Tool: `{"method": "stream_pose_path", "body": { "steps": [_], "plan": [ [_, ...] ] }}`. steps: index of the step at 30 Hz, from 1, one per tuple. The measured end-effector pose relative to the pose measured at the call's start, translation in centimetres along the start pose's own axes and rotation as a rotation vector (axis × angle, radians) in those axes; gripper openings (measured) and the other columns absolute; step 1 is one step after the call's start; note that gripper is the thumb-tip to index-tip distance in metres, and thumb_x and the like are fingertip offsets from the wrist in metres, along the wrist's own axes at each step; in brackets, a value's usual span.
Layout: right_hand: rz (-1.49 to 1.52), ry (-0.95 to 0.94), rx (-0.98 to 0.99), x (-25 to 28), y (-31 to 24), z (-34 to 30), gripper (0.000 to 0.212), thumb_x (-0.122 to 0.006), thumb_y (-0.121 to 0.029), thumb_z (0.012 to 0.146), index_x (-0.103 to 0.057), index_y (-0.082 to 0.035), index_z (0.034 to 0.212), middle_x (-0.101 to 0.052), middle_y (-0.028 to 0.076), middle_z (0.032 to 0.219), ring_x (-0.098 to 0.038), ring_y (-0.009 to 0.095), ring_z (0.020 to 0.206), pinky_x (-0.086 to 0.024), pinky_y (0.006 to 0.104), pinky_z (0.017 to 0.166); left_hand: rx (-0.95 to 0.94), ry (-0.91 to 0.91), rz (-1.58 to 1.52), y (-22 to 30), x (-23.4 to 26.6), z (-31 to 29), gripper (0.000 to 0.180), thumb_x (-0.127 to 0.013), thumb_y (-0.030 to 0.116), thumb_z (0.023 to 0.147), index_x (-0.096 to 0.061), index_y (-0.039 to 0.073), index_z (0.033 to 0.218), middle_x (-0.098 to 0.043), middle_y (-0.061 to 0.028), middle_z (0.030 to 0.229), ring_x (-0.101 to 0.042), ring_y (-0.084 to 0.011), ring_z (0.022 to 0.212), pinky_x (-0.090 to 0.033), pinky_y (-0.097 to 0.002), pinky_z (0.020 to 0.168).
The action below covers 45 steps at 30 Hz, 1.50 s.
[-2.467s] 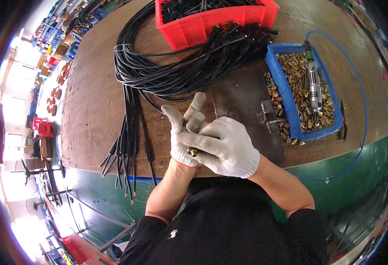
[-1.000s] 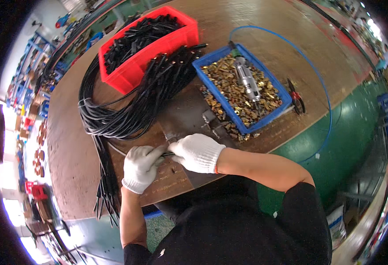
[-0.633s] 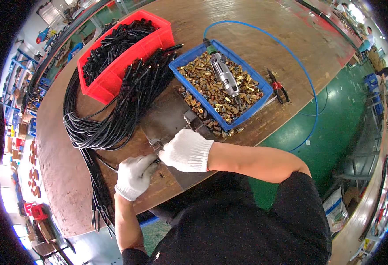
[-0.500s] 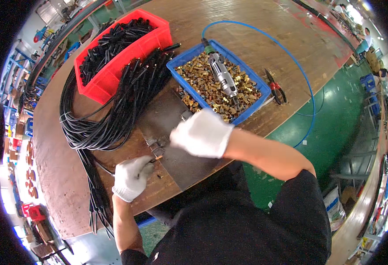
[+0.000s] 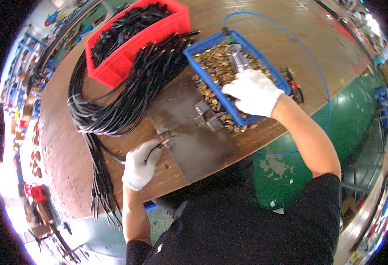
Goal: The person assembles electrical connectors to black wires using a pneumatic crimping tool at a workbench.
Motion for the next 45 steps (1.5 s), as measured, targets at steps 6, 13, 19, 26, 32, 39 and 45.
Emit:
{"method": "stream_pose_path", "body": {
  "steps": [6, 13, 19, 26, 32, 39, 45],
  "plan": [
    [0.087, 0.241, 0.046, -0.9, 0.1, 0.1, 0.017, -0.073, -0.017, 0.084, -0.078, -0.015, 0.099, -0.074, 0.011, 0.091, -0.072, 0.034, 0.088, -0.059, 0.0479, 0.081, 0.051, -0.027, -0.018, 0.4, 0.4, 0.1, 0.025, -0.072, 0.009, 0.097, -0.076, 0.005, 0.121, -0.077, -0.0218, 0.1, -0.076, -0.0404, 0.09, -0.06, -0.0441, 0.08],
    [0.188, 0.355, -0.188, -0.1, -0.1, -0.4, 0.009, -0.076, -0.017, 0.089, -0.077, -0.013, 0.097, -0.077, 0.012, 0.093, -0.074, 0.036, 0.088, -0.059, 0.0475, 0.079, 0.041, -0.016, -0.068, 0.0, 0.6, 0.1, 0.028, -0.073, 0.009, 0.096, -0.075, 0.007, 0.124, -0.077, -0.0198, 0.1, -0.076, -0.0391, 0.089, -0.06, -0.0438, 0.079],
    [0.072, 0.127, -0.146, 0.6, -0.9, 0.2, 0.032, -0.07, -0.019, 0.087, -0.074, -0.013, 0.118, -0.075, 0.012, 0.111, -0.071, 0.036, 0.109, -0.059, 0.05, 0.094, 0.089, -0.049, -0.108, -0.3, 0.2, -0.2, 0.027, -0.073, 0.008, 0.097, -0.076, 0.006, 0.123, -0.077, -0.021, 0.101, -0.077, -0.0382, 0.09, -0.061, -0.0425, 0.08],
    [0.019, -0.061, -0.093, 0.8, -1.1, 3.0, 0.034, -0.068, -0.017, 0.088, -0.069, -0.012, 0.122, -0.073, 0.015, 0.113, -0.073, 0.039, 0.108, -0.059, 0.0519, 0.093, 0.103, -0.035, -0.102, -0.1, 0.2, -0.6, 0.027, -0.072, 0.008, 0.097, -0.076, 0.006, 0.124, -0.077, -0.0213, 0.1, -0.077, -0.0384, 0.089, -0.061, -0.0421, 0.079],
    [0.019, -0.066, -0.006, 0.0, 0.1, 3.9, 0.026, -0.068, -0.013, 0.087, -0.071, -0.007, 0.112, -0.074, 0.018, 0.106, -0.073, 0.04, 0.103, -0.058, 0.0524, 0.093, 0.048, 0.007, -0.064, 0.0, 0.2, -0.4, 0.025, -0.072, 0.011, 0.097, -0.077, 0.007, 0.122, -0.077, -0.02, 0.097, -0.076, -0.0389, 0.087, -0.06, -0.0434, 0.078],
    [0.002, 0.023, -0.029, -0.3, -0.4, 3.5, 0.024, -0.065, -0.013, 0.089, -0.072, -0.008, 0.112, -0.075, 0.017, 0.101, -0.074, 0.04, 0.097, -0.059, 0.0499, 0.085, 0.053, -0.032, -0.055, 0.4, 0.6, -0.6, 0.03, -0.069, 0.004, 0.097, -0.076, 0.005, 0.126, -0.076, -0.0234, 0.102, -0.076, -0.041, 0.093, -0.059, -0.0428, 0.081],
    [1.203, 0.286, -0.168, 1.6, -3.2, 1.0, 0.023, -0.068, 0.0, 0.098, -0.075, -0.002, 0.12, -0.077, 0.009, 0.103, -0.075, 0.017, 0.085, -0.06, 0.0309, 0.078, 0.08, 0.002, -0.092, -0.2, 0.7, -1.1, 0.037, -0.067, 0.002, 0.096, -0.075, 0.006, 0.131, -0.072, -0.0201, 0.091, -0.072, -0.0367, 0.081, -0.057, -0.0407, 0.077]
  ]
}}
Point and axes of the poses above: each hand's wrist, its own z-axis towards the middle knuckle, its own x-axis out of the back of the hand, y = z × x, the point moved 2 cm from there along z, towards the middle knuckle
